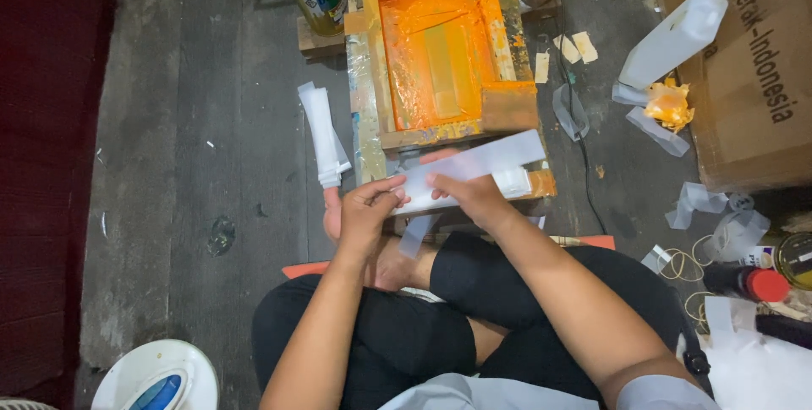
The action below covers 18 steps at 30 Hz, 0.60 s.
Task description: The person sits on the floor and uses a squeegee to spread orange ink across a screen printing frame. They then place a white strip of material under the frame, pull it through to print, and repeat the process with additional strips.
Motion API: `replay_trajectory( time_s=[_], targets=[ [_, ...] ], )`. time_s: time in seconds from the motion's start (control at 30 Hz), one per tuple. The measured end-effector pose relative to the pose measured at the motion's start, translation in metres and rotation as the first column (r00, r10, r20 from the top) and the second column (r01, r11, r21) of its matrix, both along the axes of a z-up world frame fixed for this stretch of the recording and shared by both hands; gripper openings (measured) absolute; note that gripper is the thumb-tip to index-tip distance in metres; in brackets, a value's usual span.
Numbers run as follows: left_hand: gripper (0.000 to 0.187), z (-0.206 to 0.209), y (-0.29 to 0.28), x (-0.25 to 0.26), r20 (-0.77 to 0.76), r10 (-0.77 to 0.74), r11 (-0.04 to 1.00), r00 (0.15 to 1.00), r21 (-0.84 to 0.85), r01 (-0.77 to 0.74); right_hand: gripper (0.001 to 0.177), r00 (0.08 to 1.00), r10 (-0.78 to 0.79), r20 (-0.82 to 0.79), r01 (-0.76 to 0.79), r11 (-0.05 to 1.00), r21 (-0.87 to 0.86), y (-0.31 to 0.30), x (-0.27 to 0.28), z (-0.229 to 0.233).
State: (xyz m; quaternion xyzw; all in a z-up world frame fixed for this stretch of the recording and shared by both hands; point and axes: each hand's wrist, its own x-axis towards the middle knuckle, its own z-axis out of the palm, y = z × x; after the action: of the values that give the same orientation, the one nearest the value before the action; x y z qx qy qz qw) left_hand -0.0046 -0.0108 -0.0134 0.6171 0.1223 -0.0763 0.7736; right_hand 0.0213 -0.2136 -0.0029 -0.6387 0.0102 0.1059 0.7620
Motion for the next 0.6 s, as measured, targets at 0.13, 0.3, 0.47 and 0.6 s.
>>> replay_trajectory(
  time_s=[0.13,0.3,0.47,0.6],
  targets=[
    [0.029,0.007,-0.004,-0.003,-0.023,-0.043,0.999,0.999,0.014,0.043,0.042,0.998,0.067,-0.020,-0.068,0.996,-0.066,0.010,-0.007,0.004],
    [0.029,0.008,-0.003,-0.004,-0.022,-0.095,0.995,0.995,0.023,0.096,0.038,0.992,0.128,0.013,-0.124,0.982,-0.141,0.009,-0.008,0.011],
    [0.028,0.005,0.001,-0.004,-0.007,-0.092,0.995,0.996,0.040,0.092,0.035,0.994,0.106,0.008,-0.103,0.979,-0.176,0.000,-0.001,0.003],
    [0.028,0.004,0.004,-0.002,0.002,-0.072,0.996,0.997,0.047,0.072,0.032,0.999,0.041,0.016,-0.038,0.983,-0.178,-0.009,0.005,0.008]
  ],
)
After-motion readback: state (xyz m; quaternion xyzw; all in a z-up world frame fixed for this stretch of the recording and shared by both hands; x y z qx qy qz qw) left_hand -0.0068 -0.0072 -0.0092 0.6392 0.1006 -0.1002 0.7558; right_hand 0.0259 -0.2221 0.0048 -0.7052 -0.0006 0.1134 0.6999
